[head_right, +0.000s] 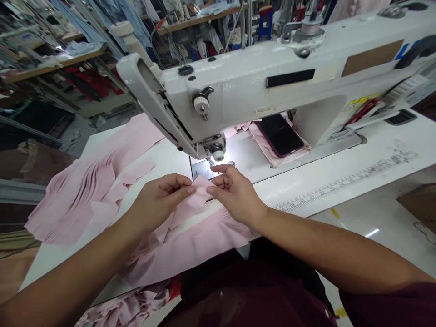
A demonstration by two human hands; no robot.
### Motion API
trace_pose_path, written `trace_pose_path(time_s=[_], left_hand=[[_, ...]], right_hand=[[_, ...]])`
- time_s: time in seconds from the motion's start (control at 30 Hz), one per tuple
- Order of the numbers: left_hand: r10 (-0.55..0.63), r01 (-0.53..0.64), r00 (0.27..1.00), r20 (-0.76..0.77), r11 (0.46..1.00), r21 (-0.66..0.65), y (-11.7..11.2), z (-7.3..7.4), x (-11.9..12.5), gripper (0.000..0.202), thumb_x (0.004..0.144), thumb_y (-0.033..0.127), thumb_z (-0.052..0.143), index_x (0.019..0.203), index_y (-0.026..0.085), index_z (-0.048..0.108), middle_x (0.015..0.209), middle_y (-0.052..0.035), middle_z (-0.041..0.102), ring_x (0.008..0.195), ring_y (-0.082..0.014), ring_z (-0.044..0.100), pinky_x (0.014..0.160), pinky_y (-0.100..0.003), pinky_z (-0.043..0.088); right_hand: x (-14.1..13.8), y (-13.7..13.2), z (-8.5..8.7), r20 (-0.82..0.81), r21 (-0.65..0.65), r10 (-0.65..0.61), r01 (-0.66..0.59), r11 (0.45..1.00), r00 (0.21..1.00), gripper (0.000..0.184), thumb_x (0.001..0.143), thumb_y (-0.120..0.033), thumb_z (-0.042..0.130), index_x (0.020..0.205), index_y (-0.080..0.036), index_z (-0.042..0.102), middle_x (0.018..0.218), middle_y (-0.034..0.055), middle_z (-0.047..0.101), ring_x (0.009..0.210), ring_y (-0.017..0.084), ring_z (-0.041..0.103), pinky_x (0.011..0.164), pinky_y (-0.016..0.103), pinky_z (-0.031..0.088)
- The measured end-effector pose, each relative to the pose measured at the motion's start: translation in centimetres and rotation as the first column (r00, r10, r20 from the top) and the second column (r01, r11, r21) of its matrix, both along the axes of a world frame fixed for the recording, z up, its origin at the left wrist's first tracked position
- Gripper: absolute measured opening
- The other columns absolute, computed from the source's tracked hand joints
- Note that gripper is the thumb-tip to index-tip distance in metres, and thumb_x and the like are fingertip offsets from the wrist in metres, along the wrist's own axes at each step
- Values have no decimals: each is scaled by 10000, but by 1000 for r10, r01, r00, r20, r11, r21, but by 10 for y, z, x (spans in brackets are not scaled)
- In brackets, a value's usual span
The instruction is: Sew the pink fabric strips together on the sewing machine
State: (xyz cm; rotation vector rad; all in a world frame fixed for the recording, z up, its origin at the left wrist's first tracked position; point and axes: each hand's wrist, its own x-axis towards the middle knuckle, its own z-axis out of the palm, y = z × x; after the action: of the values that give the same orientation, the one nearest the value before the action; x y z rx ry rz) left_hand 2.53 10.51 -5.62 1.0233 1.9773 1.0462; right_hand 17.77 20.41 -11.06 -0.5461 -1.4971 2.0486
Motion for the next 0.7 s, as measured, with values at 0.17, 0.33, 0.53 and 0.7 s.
trace_pose_path(time_s=[0.17, 0.33, 0.53, 0.7], left_hand=[[6, -3, 998, 63, 999, -50, 6, 1, -4, 275, 684, 436, 681, 748, 171, 647, 704, -2, 593, 635, -115, 487, 599, -239, 411], [-5, 16, 994, 105, 995, -102, 13, -1, -10, 296, 652, 438, 708, 705, 157, 635, 640, 7, 542, 571, -95, 441, 520, -217, 358], [12, -6, 999, 32, 978, -207, 22, 0, -11, 237, 685, 392, 685, 698, 161, 636, 570, 28, 496, 489, -80, 386, 451, -206, 310], [-133, 67, 966, -223, 958, -279, 36, -4, -12, 143, 730, 313, 626, 667, 186, 647, 606, 11, 576, 559, -121, 488, 501, -230, 362]], right_hand=[[-1, 1, -1, 19, 30, -28, 27, 999, 999, 362, 772, -281, 678, 1084, -216, 507, 797, -30, 587, 714, 136, 595, 731, 354, 544], [-2, 4, -3, 81, 33, -31, 28, 999, 996, 383, 757, -291, 685, 1084, -216, 500, 792, -22, 592, 716, 150, 599, 728, 365, 540], [-3, 8, -2, 185, 68, -41, 28, 997, 982, 374, 765, -283, 664, 1087, -202, 493, 797, -11, 592, 723, 159, 605, 715, 346, 522], [-4, 17, 6, 408, 288, -34, -93, 953, 912, 341, 826, -197, 593, 1149, -196, 484, 787, 0, 611, 675, 163, 590, 606, 299, 477]])
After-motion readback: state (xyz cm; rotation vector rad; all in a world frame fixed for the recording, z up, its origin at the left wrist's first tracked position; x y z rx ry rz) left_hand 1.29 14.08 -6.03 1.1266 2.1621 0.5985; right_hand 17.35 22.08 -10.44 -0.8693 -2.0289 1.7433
